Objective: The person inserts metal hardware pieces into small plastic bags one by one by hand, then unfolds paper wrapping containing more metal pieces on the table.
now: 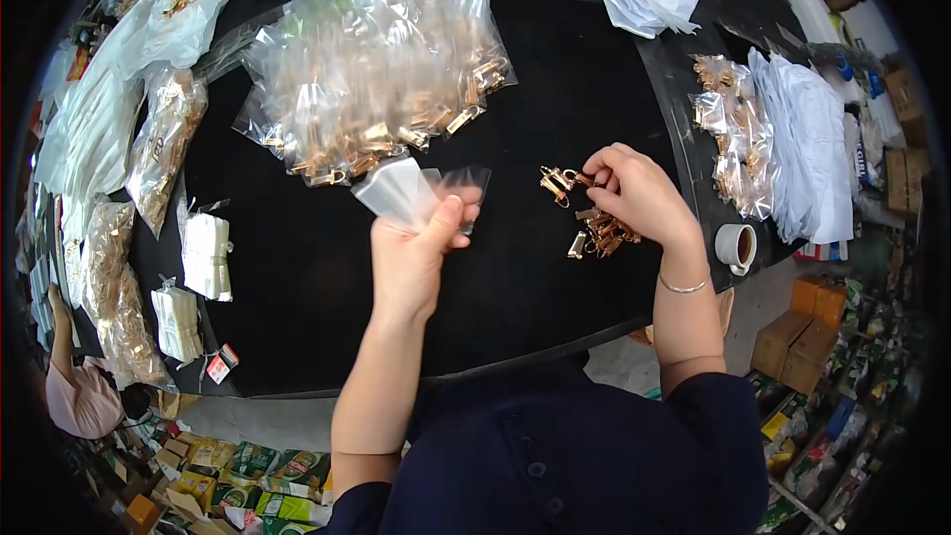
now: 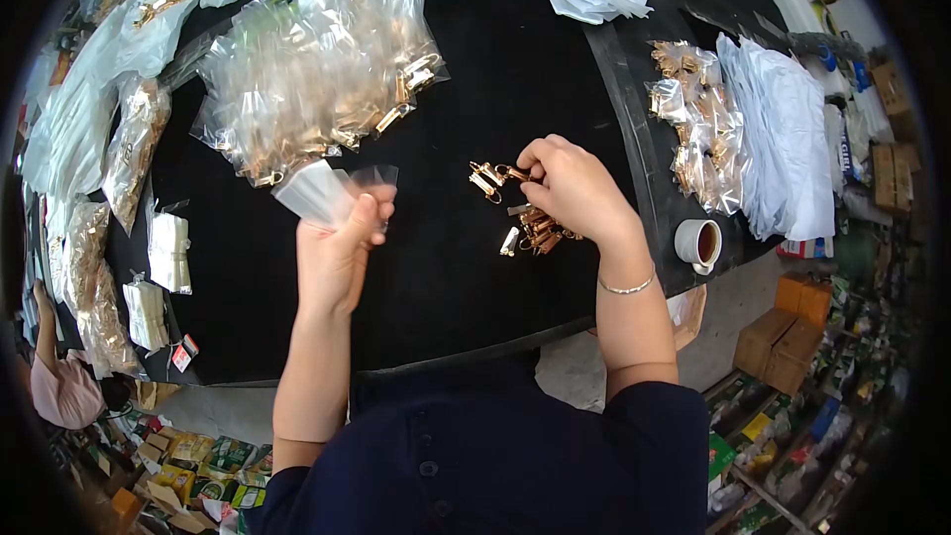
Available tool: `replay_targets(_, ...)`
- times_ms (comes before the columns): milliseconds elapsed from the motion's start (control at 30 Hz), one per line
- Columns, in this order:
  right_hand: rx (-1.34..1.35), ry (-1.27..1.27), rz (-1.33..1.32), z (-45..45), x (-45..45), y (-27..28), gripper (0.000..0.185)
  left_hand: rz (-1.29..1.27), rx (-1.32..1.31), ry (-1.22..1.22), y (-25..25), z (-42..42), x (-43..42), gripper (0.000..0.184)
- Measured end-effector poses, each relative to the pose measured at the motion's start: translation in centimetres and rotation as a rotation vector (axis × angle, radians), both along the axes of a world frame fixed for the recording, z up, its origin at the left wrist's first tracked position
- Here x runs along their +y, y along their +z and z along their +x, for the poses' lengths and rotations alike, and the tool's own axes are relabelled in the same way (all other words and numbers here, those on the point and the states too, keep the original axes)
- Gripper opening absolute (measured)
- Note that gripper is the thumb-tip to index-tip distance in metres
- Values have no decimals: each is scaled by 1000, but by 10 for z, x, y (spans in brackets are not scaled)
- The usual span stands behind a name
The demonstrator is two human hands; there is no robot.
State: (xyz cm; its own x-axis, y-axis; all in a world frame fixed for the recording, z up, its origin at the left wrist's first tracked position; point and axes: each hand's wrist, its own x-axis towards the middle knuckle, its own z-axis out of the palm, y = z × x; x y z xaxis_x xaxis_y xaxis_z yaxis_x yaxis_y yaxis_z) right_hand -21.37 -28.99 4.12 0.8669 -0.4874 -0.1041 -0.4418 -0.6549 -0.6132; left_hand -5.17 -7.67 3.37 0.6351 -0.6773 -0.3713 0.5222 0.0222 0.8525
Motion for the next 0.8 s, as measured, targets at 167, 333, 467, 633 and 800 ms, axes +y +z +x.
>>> replay_targets(167,-128,32,-249,5,8,-7,13,-161,157,-32,-13,-15,-7,21)
replay_targets(333,-160,-155,278,31,26,29,9,-193,118,-78,-27,-9,3,21)
replay_targets(467,-481,-195,734,50,50,41,15,-169,114,-41,-18,-10,0,19)
replay_targets(633,-529,75,433,63,59,43,13,-160,79,-7,-18,-7,1,16)
replay_targets(800,-474,153,283,60,54,55,14,-114,-74,10,-19,-6,1,15)
